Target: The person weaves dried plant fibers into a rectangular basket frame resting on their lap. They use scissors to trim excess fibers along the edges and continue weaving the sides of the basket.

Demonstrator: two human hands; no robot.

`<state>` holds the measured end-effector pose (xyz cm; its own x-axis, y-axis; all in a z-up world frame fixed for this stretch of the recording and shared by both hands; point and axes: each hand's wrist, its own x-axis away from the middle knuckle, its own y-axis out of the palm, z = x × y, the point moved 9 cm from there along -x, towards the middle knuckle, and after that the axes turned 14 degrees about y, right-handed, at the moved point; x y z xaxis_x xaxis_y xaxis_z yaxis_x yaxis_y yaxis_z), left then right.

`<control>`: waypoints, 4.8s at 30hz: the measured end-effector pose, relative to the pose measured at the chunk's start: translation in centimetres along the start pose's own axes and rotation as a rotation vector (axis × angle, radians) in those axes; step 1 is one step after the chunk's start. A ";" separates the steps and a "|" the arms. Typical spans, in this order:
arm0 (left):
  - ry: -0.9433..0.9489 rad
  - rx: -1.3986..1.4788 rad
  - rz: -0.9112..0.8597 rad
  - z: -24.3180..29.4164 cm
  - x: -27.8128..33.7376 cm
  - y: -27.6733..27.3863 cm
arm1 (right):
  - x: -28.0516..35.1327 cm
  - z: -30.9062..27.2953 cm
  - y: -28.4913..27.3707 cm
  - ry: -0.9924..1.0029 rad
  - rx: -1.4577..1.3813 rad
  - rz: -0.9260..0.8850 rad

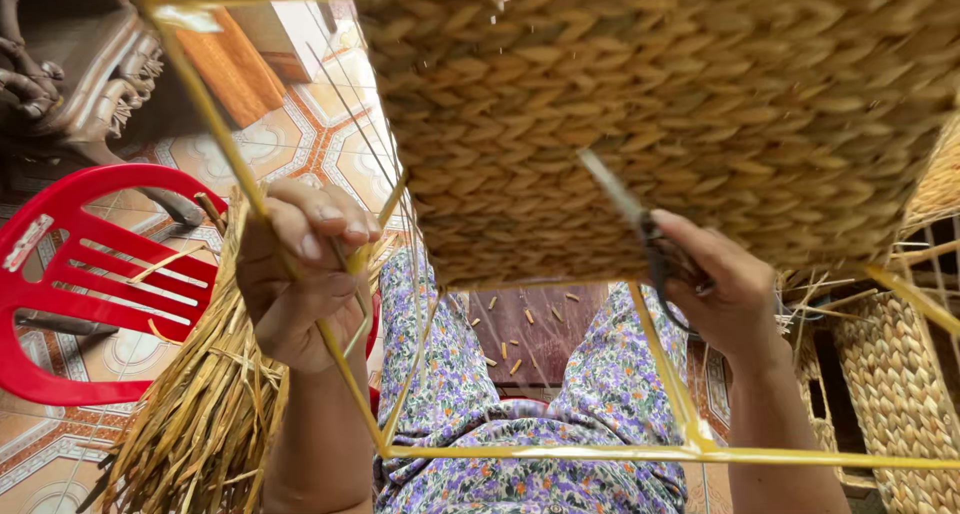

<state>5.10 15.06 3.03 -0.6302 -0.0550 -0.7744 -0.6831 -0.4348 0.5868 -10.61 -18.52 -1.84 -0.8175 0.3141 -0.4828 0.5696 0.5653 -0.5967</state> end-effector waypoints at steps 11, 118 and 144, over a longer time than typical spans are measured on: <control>-0.371 -0.203 0.072 -6.7 4.0 -9.3 | 3.1 8.2 6.9 0.626 0.152 -0.271; -0.469 -0.855 -0.615 -9.6 14.4 9.3 | 10.6 -6.0 15.1 0.044 -0.466 -0.265; -0.105 -0.676 -0.727 -0.3 11.8 8.7 | 10.4 -3.7 14.6 0.178 -0.665 -0.375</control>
<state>-8.16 10.33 -1.09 -0.1938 0.4937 -0.8478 -0.5833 -0.7528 -0.3050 -11.08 -4.21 -13.23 -0.9786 0.0975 -0.1811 0.1278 0.9782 -0.1636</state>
